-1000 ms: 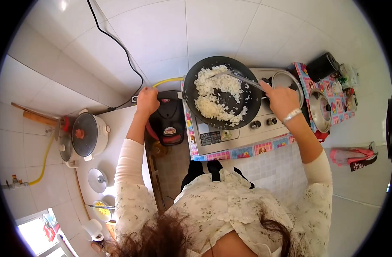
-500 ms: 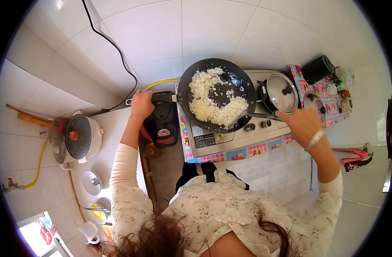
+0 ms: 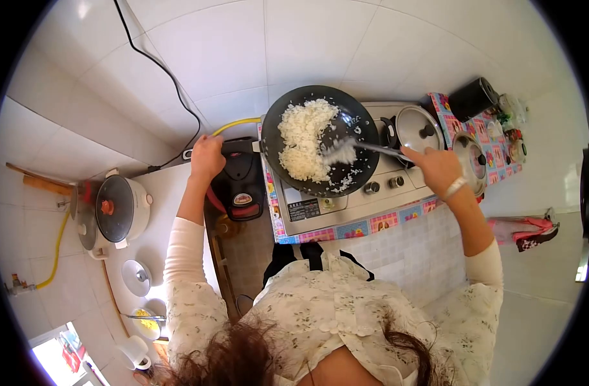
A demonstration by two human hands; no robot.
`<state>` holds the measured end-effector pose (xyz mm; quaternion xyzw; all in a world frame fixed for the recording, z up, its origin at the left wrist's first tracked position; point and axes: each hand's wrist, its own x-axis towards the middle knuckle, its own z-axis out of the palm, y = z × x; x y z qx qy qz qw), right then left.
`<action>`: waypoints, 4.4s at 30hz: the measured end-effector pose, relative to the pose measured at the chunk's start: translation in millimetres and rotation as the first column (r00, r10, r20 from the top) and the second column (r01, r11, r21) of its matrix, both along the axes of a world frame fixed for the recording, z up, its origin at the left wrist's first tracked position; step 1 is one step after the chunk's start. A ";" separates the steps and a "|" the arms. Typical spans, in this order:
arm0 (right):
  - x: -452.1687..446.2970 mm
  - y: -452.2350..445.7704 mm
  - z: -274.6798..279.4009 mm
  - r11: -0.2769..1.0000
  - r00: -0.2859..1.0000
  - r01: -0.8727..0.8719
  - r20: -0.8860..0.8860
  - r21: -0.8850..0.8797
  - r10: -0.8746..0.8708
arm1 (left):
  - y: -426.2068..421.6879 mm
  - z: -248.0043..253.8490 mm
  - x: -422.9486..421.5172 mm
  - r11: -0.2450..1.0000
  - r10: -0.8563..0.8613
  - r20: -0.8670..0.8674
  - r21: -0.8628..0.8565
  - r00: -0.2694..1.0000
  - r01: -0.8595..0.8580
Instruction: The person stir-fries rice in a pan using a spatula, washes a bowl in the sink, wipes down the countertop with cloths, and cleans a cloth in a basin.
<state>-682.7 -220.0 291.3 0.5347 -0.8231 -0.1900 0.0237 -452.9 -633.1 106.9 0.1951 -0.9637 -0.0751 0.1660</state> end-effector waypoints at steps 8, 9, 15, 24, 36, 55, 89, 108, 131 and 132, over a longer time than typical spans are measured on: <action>33.5 18.7 5.5 0.995 0.995 -0.004 0.103 -0.105 0.015 | -0.3 -0.3 -2.9 0.999 0.016 0.030 0.031 0.999 -0.017; 26.0 11.8 -12.4 0.987 0.998 -0.016 0.056 -0.158 0.025 | 0.3 1.0 -1.9 1.000 0.001 0.009 0.022 1.000 -0.001; 13.7 -17.2 -33.3 0.929 0.991 0.114 -0.026 -0.351 -0.131 | -1.6 -0.7 -2.4 1.000 0.004 0.038 0.008 0.999 -0.004; 16.5 -34.4 -51.1 0.970 0.983 0.018 0.179 -0.241 0.026 | 0.2 2.2 -2.3 0.999 0.042 0.107 0.012 0.993 -0.043; 36.7 -8.1 -1.2 0.972 0.990 -0.066 0.106 -0.226 0.092 | -3.4 -2.7 -2.5 1.000 0.007 0.053 0.018 0.999 -0.008; 24.6 -17.7 -0.2 0.972 1.000 0.009 0.017 -0.237 -0.005 | -4.0 -4.2 -2.6 0.999 0.025 0.074 0.023 0.997 -0.027; 53.1 64.9 -112.2 0.816 0.877 0.416 0.415 -0.403 -0.242 | 2.2 12.8 -0.1 1.000 0.003 0.163 0.017 0.987 -0.005; -2.4 189.6 -312.3 0.931 0.446 0.352 0.892 -0.097 -0.076 | 267.1 -7.8 105.3 0.620 0.727 -0.112 0.531 0.678 -0.578; 552.3 -123.6 -336.2 0.836 -0.682 0.025 0.620 0.549 -0.387 | 840.5 -38.2 334.4 -0.705 0.650 0.507 0.680 -0.567 -0.201; 565.7 -144.9 -348.9 0.847 -0.639 -0.024 0.644 0.531 -0.421 | 858.5 -42.8 335.4 -0.720 0.600 0.506 0.679 -0.620 -0.142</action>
